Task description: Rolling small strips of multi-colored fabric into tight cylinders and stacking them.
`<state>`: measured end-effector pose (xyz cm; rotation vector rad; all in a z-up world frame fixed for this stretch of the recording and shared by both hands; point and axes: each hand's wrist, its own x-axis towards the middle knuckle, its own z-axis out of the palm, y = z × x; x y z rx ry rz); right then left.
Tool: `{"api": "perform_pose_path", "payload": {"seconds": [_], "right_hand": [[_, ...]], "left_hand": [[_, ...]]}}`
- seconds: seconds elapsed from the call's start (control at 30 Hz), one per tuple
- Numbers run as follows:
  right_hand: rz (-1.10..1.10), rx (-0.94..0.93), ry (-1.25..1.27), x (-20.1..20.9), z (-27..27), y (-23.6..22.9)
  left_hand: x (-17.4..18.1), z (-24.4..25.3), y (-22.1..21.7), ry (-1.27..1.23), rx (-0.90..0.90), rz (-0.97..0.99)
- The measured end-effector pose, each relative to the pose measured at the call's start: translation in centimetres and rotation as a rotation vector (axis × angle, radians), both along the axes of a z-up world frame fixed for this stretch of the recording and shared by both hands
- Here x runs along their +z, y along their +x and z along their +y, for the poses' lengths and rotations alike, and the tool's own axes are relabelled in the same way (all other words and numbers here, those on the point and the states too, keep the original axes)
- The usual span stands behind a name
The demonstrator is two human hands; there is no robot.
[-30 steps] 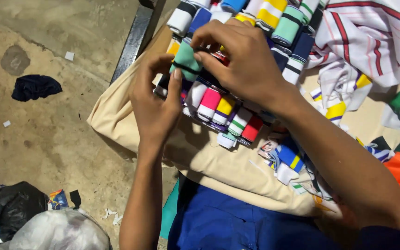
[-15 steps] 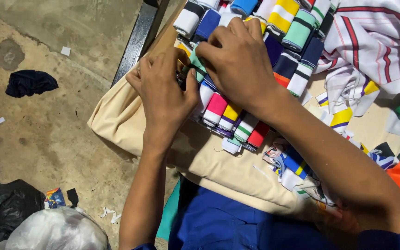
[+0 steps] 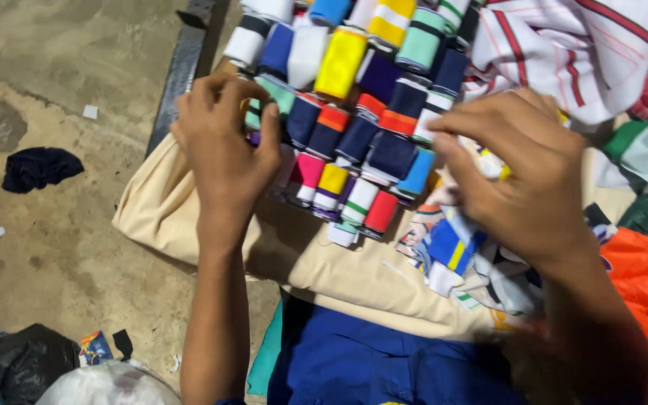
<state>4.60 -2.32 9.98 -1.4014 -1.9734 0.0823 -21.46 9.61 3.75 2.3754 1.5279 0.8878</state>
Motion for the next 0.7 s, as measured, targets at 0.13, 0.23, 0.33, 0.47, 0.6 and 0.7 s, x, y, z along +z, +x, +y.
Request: {"api": "perform_pose_path", "payload": {"seconds": [0.13,0.23,0.33,0.47,0.6,0.7], "right_hand": [[0.008,-0.143,-0.088,-0.2,-5.6,4.0],[0.001,-0.324,-0.211,-1.5,-9.0,6.8],[-0.073,-0.477,-0.336,-5.0,-11.4,10.3],[-0.141,-0.443,-0.618,-9.0,-12.9,11.8],[-0.120,-0.447,-0.662,-9.7,-13.7,10.2],[-0.018,-0.432,-0.441,-7.6,-13.2,9.0]], "left_hand": [[3.2,-3.4,3.1,0.105,-0.073,-0.174],[4.7,-6.0,5.7,0.049,-0.326,-0.378],[4.3,-7.6,8.4,-0.695,-0.653,-0.722],[4.0,-9.4,13.4,-0.834,-0.913,-0.503],[1.0,-10.5,17.8,-0.699,-0.894,-0.376],[-1.8,-10.5,19.7,-0.569,-0.885,-0.352]]}}
